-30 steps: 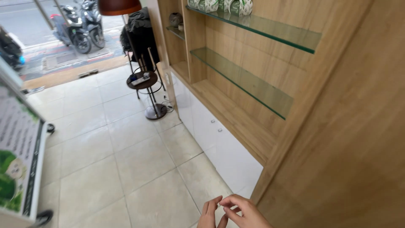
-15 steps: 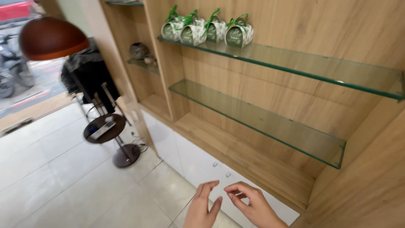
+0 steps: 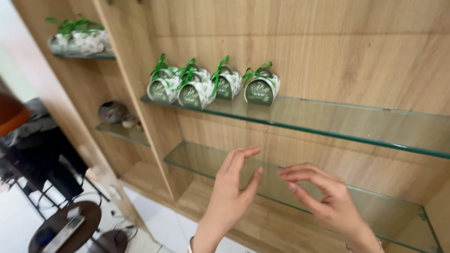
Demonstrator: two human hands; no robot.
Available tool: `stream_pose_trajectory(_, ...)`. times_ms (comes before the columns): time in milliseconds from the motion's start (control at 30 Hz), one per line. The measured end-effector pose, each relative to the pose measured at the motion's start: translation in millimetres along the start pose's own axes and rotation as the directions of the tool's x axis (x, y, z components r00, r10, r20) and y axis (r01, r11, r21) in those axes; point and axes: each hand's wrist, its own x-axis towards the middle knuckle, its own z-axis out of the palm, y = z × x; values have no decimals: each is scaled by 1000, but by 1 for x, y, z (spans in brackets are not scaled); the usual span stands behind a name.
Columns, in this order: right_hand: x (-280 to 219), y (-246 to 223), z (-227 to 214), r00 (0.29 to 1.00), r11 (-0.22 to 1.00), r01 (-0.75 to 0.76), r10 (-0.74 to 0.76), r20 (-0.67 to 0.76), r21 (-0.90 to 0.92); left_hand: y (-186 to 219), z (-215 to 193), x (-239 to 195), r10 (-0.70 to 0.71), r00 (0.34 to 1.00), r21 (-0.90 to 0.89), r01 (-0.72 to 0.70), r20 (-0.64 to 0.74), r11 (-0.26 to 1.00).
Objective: Transferring small gift boxes from a shelf to a table and arranging them.
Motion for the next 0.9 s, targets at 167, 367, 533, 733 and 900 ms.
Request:
stream_pose_trajectory(167,60,4,10,990,999,-24,19,-140,-33,-44,-15,59,45,999,7,-45,-28,999)
stream_pose_trajectory(367,120,7,17,969,999,-40,34,-246,-19,-94,-19,127,180,983,89,-181,21,979)
stream_pose_trajectory(533,170,7,19,953,886,-275,198,-231,-374,-118,-6,177,174,982,24,-176,74,984)
stream_pose_trajectory(733,199,42,20,906,766,-424,353,-235,-484,-153,21,201,242,967,-24,-241,77,970)
stream_pose_trajectory(900,198,93,17,854,819,-519,492,-167,-244,-174,38,207,91,965,75,-112,244,991)
